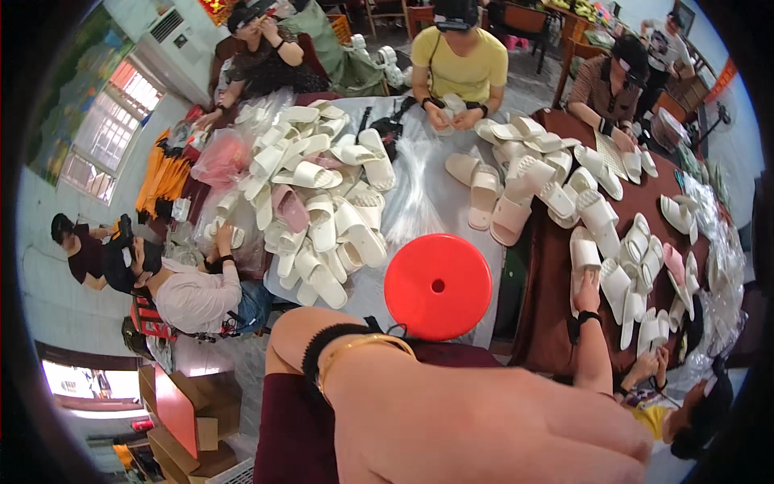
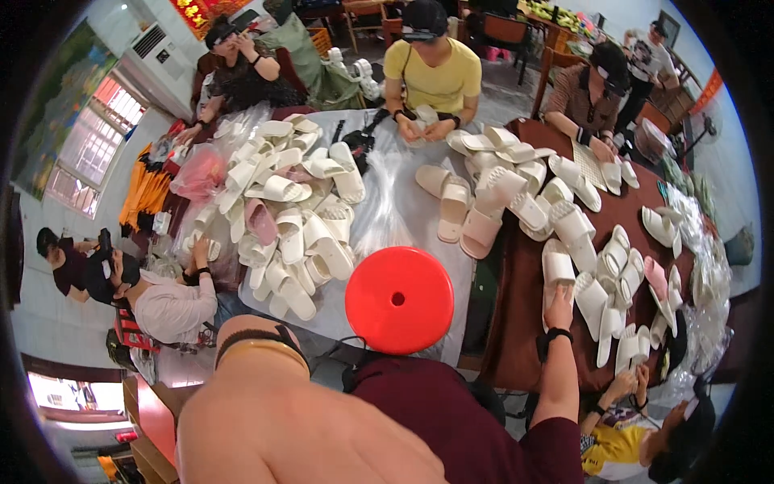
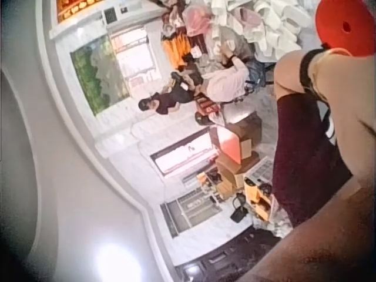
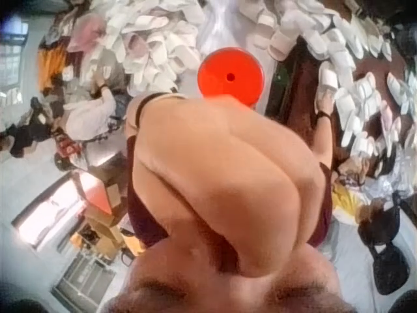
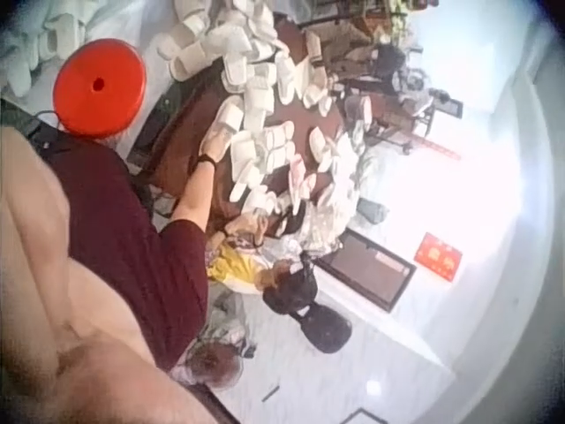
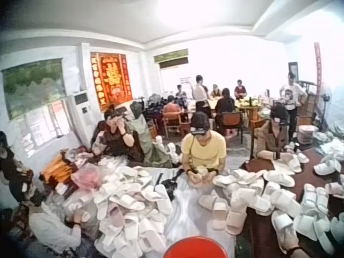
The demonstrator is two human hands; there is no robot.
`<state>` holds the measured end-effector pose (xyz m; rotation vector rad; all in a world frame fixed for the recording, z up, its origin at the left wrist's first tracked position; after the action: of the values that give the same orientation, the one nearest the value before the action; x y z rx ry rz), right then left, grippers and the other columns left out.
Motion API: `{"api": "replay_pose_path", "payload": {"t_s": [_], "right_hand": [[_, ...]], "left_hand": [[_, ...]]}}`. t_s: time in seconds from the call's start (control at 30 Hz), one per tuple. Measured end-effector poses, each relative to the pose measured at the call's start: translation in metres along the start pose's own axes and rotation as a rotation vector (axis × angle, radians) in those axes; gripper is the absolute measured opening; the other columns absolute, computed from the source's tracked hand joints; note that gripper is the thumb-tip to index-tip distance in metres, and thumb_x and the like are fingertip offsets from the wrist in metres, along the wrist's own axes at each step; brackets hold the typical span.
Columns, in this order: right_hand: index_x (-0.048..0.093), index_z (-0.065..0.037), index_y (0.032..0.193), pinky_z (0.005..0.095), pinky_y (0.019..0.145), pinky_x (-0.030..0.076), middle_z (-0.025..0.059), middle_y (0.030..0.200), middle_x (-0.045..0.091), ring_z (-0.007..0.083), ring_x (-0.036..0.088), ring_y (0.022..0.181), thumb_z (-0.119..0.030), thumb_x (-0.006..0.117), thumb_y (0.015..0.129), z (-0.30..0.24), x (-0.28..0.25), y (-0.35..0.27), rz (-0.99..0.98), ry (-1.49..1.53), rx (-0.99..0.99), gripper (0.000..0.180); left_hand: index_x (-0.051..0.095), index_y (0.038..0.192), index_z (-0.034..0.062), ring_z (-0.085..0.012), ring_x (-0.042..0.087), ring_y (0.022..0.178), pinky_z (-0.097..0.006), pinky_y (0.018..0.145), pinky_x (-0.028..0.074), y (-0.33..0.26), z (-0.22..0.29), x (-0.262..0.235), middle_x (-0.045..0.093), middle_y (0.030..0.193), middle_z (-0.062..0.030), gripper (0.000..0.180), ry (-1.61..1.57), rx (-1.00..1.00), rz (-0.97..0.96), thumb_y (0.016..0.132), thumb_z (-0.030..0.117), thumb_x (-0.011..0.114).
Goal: The person is inspecting and sorting white slide-on shoes at a table and then moving bags of finished goods.
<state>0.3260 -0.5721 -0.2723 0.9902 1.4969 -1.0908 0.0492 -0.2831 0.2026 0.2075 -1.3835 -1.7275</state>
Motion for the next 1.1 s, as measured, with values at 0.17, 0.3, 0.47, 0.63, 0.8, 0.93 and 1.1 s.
{"api": "replay_pose_path", "payload": {"t_s": [0.17,0.3,0.47,0.63,0.8,0.93,1.1], "right_hand": [[0.042,-0.003,0.116,0.0467,0.081,0.046,0.0238,0.137,0.029,0.0412,0.053,0.100,-0.006,0.049,0.081,-0.008,-0.010,0.007,0.019,0.044,-0.073,0.035],[0.046,-0.003,0.103,0.0471,0.075,0.047,0.0228,0.121,0.043,0.0400,0.056,0.092,-0.009,0.053,0.081,-0.016,-0.014,0.008,0.025,0.009,-0.144,0.024],[0.054,0.001,0.092,0.0468,0.072,0.049,0.0232,0.110,0.049,0.0389,0.059,0.084,-0.001,0.051,0.076,-0.018,-0.013,0.008,-0.099,-0.124,-0.210,0.017],[0.056,-0.003,0.096,0.0441,0.079,0.048,0.0181,0.108,0.052,0.0367,0.056,0.093,-0.013,0.077,0.057,-0.042,-0.028,-0.008,0.011,0.248,-0.211,0.045],[0.055,0.005,0.098,0.0258,0.058,0.047,0.0080,0.080,0.060,0.0140,0.058,0.066,-0.004,0.066,0.067,-0.115,-0.068,-0.038,-0.108,1.303,-0.078,0.034],[0.057,0.004,0.098,0.0246,0.057,0.047,0.0070,0.082,0.061,0.0118,0.056,0.065,-0.001,0.064,0.071,-0.190,-0.113,-0.078,-0.190,1.520,-0.242,0.029],[0.054,0.006,0.104,0.0259,0.058,0.050,0.0092,0.081,0.060,0.0141,0.059,0.066,-0.005,0.062,0.077,-0.256,-0.121,-0.114,-0.385,1.404,-0.274,0.031]], "left_hand": [[0.055,0.076,-0.0022,-0.0264,0.053,0.064,-0.035,0.058,0.042,0.000,0.005,0.017,0.053,0.075,-0.0120,0.023,0.001,0.075,-0.053,0.083,0.020,0.056],[0.054,0.071,0.0004,-0.0266,0.051,0.062,-0.036,0.056,0.039,0.001,0.007,0.031,0.050,0.071,-0.0097,0.020,-0.073,0.114,0.007,0.082,0.017,0.056],[0.053,0.070,0.0028,-0.0256,0.050,0.056,-0.036,0.050,0.038,0.005,0.015,0.017,0.051,0.068,-0.0077,0.016,0.142,0.206,-0.115,0.081,0.015,0.054],[0.054,0.083,0.0046,-0.0228,0.057,0.072,-0.034,0.066,0.044,-0.030,0.029,-0.043,0.057,0.078,-0.0060,0.008,0.574,-0.357,-0.162,0.081,0.011,0.059],[0.046,0.117,-0.0009,-0.0266,0.056,0.097,-0.035,0.087,0.044,-0.136,-0.041,-0.134,0.056,0.105,-0.0170,0.051,1.293,-0.869,0.070,0.078,0.023,0.066],[0.030,0.133,-0.0006,-0.0340,0.042,0.119,-0.038,0.100,0.032,-0.231,-0.084,-0.150,0.041,0.128,-0.0245,0.079,1.440,-1.058,-0.089,0.074,0.034,0.069],[0.036,0.129,0.0004,-0.0301,0.054,0.105,-0.035,0.091,0.042,-0.291,-0.084,-0.148,0.054,0.113,-0.0196,0.067,1.200,-1.077,0.335,0.077,0.028,0.067]]}}
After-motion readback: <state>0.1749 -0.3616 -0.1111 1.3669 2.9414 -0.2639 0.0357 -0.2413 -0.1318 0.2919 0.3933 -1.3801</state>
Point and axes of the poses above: each hand's wrist, its own y-axis towards the middle knuckle, its own x-axis out of the palm, z = x × y, the point moved 3 cm from there along y, towards the middle knuckle
